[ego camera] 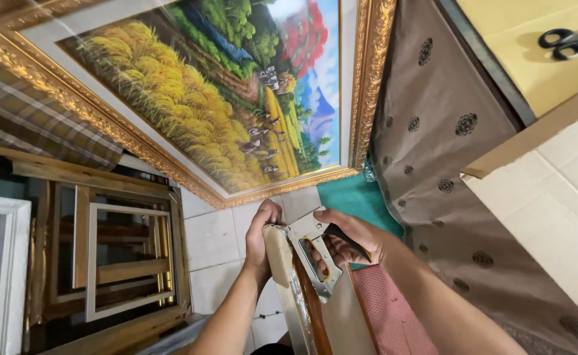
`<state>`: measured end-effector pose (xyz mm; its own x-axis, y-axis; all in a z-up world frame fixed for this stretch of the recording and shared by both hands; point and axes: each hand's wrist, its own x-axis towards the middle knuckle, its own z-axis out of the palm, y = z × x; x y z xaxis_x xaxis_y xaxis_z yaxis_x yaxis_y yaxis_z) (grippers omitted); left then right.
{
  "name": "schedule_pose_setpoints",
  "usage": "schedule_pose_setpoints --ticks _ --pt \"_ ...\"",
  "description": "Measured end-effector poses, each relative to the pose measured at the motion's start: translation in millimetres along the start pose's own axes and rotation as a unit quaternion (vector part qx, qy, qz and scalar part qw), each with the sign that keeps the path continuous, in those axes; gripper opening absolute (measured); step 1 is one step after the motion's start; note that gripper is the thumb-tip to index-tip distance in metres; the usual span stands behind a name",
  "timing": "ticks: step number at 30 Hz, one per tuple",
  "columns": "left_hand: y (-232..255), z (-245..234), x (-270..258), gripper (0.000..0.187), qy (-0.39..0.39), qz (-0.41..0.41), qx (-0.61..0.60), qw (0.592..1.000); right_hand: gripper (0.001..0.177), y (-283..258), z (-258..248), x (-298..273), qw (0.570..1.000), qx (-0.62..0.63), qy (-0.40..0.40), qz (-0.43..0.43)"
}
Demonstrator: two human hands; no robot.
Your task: Stapling cardboard pieces to the back of a picture frame and cutting cardboard with a utility knife.
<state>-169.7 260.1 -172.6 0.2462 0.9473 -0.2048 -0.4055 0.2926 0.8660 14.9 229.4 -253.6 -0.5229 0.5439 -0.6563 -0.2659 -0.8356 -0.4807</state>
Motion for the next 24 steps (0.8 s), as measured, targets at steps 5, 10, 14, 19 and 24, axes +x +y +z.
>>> schedule_pose_setpoints --ticks 5,10,14,19,24 --pt "-13 -14 7 0.036 -0.012 -0.031 -0.041 0.999 0.054 -14 19 -12 0.999 -0.034 0.024 0.002" --pt "-19 -21 11 0.045 -0.043 -0.043 -0.07 0.996 0.052 -1 32 1 0.996 -0.013 0.083 -0.02" --pt "-15 -26 10 0.047 -0.046 -0.06 -0.052 0.996 0.055 -15 79 -13 0.99 0.04 0.116 -0.074" --pt "-8 -29 1 0.052 -0.032 -0.063 -0.021 0.997 0.054 -12 74 -22 0.989 0.034 0.116 -0.091" --pt "-9 -26 -1 0.053 -0.019 -0.023 0.014 0.999 0.049 -20 76 -75 0.977 -0.085 0.13 -0.146"
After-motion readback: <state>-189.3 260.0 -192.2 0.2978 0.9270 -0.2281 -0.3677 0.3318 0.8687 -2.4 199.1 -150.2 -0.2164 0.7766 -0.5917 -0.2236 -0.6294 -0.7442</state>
